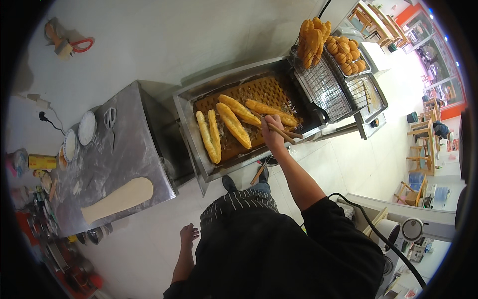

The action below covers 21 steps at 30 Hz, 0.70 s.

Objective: The person cuts strips of dough on a floured countertop, places them into a deep fryer, and uses chopsticks to turn and remove the fried dough. The person then packs the fried dough into a plastic bag and places it on a tray. Finally, the person scoops a dark sauce into a bowl and adds noodles.

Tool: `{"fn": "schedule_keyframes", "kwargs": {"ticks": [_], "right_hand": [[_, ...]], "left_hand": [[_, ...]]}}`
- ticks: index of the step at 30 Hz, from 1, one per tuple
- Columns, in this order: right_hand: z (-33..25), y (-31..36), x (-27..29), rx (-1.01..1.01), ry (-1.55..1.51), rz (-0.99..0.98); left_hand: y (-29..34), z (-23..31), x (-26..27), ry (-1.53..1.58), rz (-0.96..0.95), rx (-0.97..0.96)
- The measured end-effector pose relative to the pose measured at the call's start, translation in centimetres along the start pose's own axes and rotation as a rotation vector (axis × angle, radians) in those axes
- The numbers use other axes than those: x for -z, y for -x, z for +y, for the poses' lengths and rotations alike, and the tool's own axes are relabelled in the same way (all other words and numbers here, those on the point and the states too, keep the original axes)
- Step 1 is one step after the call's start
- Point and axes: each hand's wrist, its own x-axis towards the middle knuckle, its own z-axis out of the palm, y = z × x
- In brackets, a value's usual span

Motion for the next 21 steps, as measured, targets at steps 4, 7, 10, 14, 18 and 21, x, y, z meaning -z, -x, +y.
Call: {"fn": "schedule_keyframes", "kwargs": {"ticks": [4,7,10,14,18,21], "right_hand": [[1.1,0.3,-0.2,0.018,0.131,-0.065],[0.9,0.5,0.4,0.046,0.107,-0.034],[-0.2,0.5,0.1,0.097,0.082,-0.044],[-0.9,0.9,-1.8,0.117,0.055,-0.192],[1.6,1.2,-3.1,0.122,0.016,-0.246],[4.4,0.0,-2.8,-0.049,0.029,-0.103]], "left_hand": [[0.3,1.3,-0.5,0.027,-0.006,-0.016],[0.4,1.5,-0.6,0.054,-0.008,-0.014],[0.6,1.3,-0.7,0.032,-0.004,-0.003],[1.0,1.3,-0.6,-0.006,-0.013,-0.004],[0.9,1.4,-0.3,0.014,0.007,-0.011],[0.7,1.2,-0.2,0.054,0.02,0.017]]}}
